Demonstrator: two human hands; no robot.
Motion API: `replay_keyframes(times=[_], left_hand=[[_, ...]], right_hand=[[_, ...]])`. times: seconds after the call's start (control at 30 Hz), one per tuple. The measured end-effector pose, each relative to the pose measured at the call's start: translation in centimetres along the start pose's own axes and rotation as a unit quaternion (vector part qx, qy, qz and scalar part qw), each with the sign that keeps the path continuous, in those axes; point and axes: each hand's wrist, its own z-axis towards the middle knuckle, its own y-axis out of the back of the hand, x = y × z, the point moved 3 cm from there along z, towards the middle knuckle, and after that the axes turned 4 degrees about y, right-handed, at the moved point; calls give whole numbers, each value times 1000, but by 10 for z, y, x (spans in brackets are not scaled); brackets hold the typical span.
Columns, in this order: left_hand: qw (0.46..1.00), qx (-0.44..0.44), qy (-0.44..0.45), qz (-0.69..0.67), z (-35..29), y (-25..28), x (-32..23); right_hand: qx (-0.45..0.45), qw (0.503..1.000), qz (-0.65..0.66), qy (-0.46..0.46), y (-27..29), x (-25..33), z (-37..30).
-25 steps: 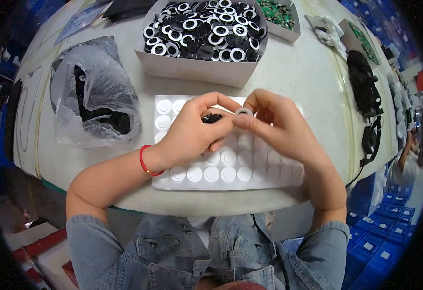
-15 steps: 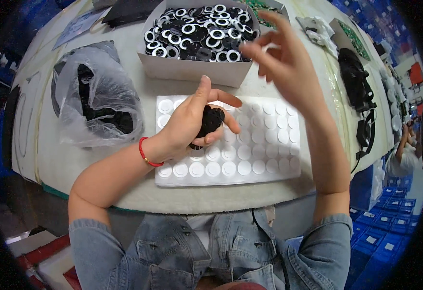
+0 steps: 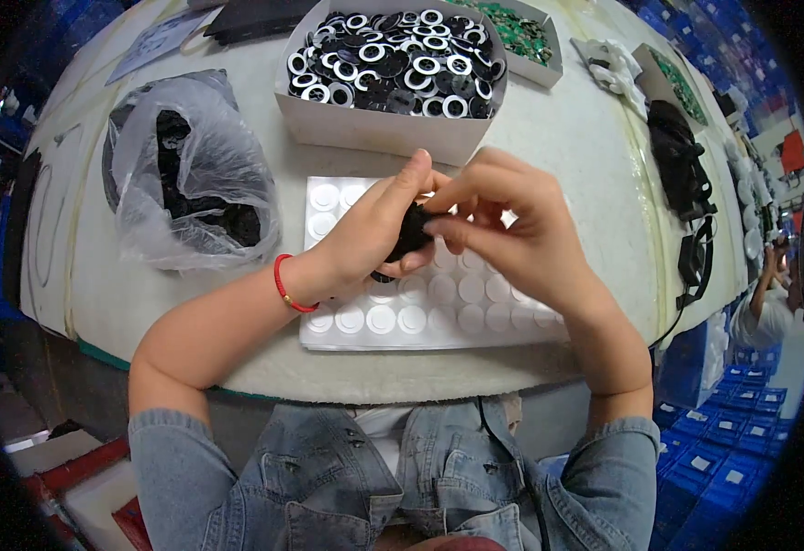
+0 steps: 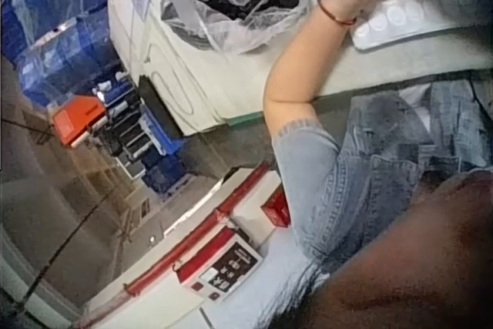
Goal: The person assembles small circular components by hand, fitting two parts together and placing them into a white organizing tray.
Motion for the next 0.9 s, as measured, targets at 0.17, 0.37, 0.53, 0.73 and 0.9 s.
replay_keyframes(times=[0.17,0.37,0.53,0.73,0.9], left_hand=[[999,30,-15,11,-1,-3,-4],[1000,13,8,7,-1,-3,-2],[1000,-3,22,14,1,0,-2],[999,9,34,41,1,-5,-6],[999,21,19,34,1,-8,-5]], right_hand=[[-14,982,-126,141,16,-8,-10],[50,998,-20,-24,53,-22,-21],[168,981,-88,-38,50,-44,-27],[198,974,-111,-8,39,-50,-26],[251,959,-126,-35,41,-43,-25]])
